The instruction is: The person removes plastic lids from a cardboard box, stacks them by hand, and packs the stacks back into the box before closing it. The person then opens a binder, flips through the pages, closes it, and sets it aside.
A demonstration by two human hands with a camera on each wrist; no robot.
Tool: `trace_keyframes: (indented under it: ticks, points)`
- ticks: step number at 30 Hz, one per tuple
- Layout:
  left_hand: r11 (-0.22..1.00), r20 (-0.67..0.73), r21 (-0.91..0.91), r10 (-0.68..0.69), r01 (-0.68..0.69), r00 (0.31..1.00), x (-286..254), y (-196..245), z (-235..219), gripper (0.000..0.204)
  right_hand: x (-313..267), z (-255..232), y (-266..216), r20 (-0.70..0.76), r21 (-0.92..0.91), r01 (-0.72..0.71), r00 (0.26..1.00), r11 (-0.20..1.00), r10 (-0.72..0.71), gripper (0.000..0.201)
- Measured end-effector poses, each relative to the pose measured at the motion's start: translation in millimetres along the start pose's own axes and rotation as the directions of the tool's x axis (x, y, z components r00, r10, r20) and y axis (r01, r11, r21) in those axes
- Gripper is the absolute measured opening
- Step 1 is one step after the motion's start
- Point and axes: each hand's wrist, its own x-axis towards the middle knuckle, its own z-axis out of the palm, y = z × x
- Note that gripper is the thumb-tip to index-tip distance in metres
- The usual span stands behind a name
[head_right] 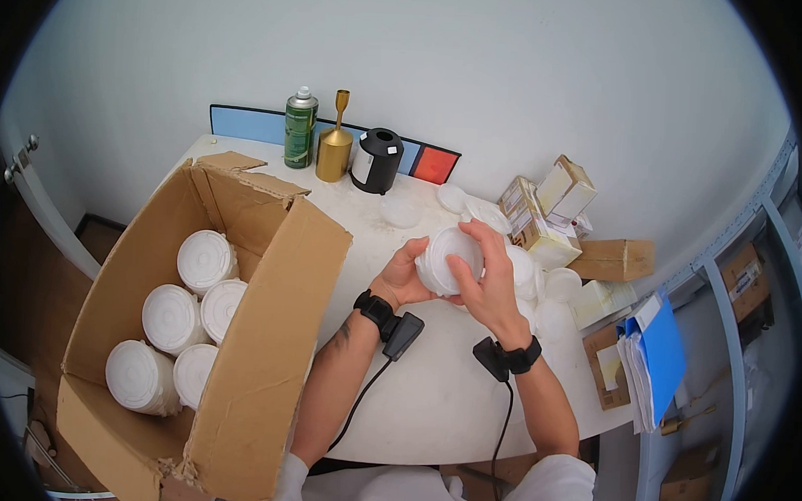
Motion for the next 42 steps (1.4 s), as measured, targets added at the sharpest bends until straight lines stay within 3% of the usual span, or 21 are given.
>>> trace_keyframes:
  ticks: [3,5,7,9,12,15,17,18,20,22,25,26,28,29,30,31,33,35,36,38,42]
  points:
    - [0.995,0.024,-0.099,0.035,-0.033,0.999,0.0,5.3,3.3,0.081,2.2,-4.0,-9.6,0.048,-0.016,0.029,0.998,0.999,-0.029,0.058]
    - [0.996,0.155,-0.042,-0.067,0.075,0.986,-3.9,15.3,6.5,0.076,2.8,-11.0,-16.2,0.100,-0.001,0.017,0.995,1.000,-0.017,0.060]
    - [0.983,0.147,-0.033,-0.175,0.181,0.974,-2.8,8.1,-17.5,0.073,10.9,-22.3,-16.5,0.367,0.189,-0.344,0.894,0.920,0.258,0.058]
    - [0.977,0.137,0.059,-0.210,0.203,0.968,-10.2,16.9,-7.5,0.074,17.0,-25.7,1.0,0.384,0.163,-0.235,0.910,0.958,0.158,0.054]
    - [0.971,0.202,0.169,-0.204,0.171,0.958,-16.8,29.2,-9.3,0.077,25.0,-31.1,-15.8,0.406,0.009,-0.204,0.895,0.979,0.182,0.041]
    - [0.994,0.331,-0.094,-0.019,0.053,0.944,-26.8,31.9,-15.7,0.076,48.4,-34.1,-56.2,0.263,-0.081,-0.103,0.957,0.991,0.121,0.033]
    - [0.982,0.351,-0.186,0.057,0.010,0.934,-45.9,30.3,-19.1,0.076,66.7,-19.8,-112.1,0.130,0.221,-0.043,0.991,0.974,0.014,0.036]
    - [0.986,0.317,-0.167,0.068,-0.015,0.946,-55.0,30.6,-20.3,0.076,75.8,-9.7,-144.5,0.227,0.325,-0.034,0.973,0.945,-0.043,0.037]
    - [0.992,0.253,-0.117,0.077,-0.048,0.964,-69.8,33.4,-23.4,0.076,89.0,27.8,-208.0,0.456,0.489,-0.106,0.877,0.866,-0.151,0.038]
    - [0.995,0.192,-0.062,0.085,-0.075,0.978,-85.7,38.2,-23.8,0.076,96.9,78.0,-252.2,0.690,0.503,-0.222,0.686,0.835,-0.233,0.038]
    - [0.990,0.115,0.021,0.138,-0.141,0.984,-109.0,50.9,-23.5,0.076,108.7,135.2,-286.3,0.943,0.292,-0.404,0.274,0.867,-0.190,0.037]
    - [0.984,0.091,0.044,0.168,-0.173,0.982,-116.1,55.1,-24.2,0.076,107.5,147.8,-290.8,0.948,0.284,-0.397,0.251,0.873,-0.194,0.037]
    - [0.969,0.047,0.086,0.229,-0.232,0.972,-131.1,61.9,-25.0,0.076,103.4,171.4,-294.8,0.988,0.142,-0.227,0.091,0.964,-0.124,0.039]
    - [0.960,0.026,0.110,0.255,-0.257,0.967,-138.6,66.3,-25.5,0.076,98.4,178.7,-290.3,0.990,0.137,-0.216,0.073,0.967,-0.124,0.039]
    - [0.950,0.005,0.137,0.282,-0.280,0.959,-147.7,70.5,-25.8,0.076,89.9,182.2,-281.8,0.947,0.241,0.179,0.171,0.954,-0.271,0.042]
    - [0.940,-0.017,0.159,0.308,-0.302,0.951,-156.1,73.8,-26.7,0.076,82.6,184.2,-277.4,0.877,0.273,0.547,0.197,0.791,-0.439,0.044]
    - [0.921,-0.061,0.190,0.356,-0.339,0.933,-170.8,73.8,-27.9,0.076,78.3,177.7,-295.2,0.915,0.189,0.555,0.201,0.810,-0.351,0.052]
    - [0.907,-0.108,0.217,0.391,-0.362,0.914,-182.8,71.0,-28.7,0.076,79.0,174.1,-305.5,0.970,-0.003,0.440,0.220,0.898,-0.104,0.063]
    - [0.902,-0.131,0.234,0.399,-0.363,0.907,-188.2,69.4,-28.7,0.076,79.5,175.9,-302.7,0.972,-0.004,0.436,0.212,0.900,-0.098,0.063]
    - [0.894,-0.173,0.274,0.409,-0.355,0.896,-197.7,68.5,-28.4,0.076,82.9,178.1,-295.1,0.987,0.111,0.211,0.093,0.971,-0.133,0.063]
    - [0.875,-0.262,0.359,0.427,-0.323,0.865,-224.3,66.9,-24.4,0.076,74.1,183.7,-297.3,0.956,0.247,0.264,0.093,0.933,-0.279,0.050]
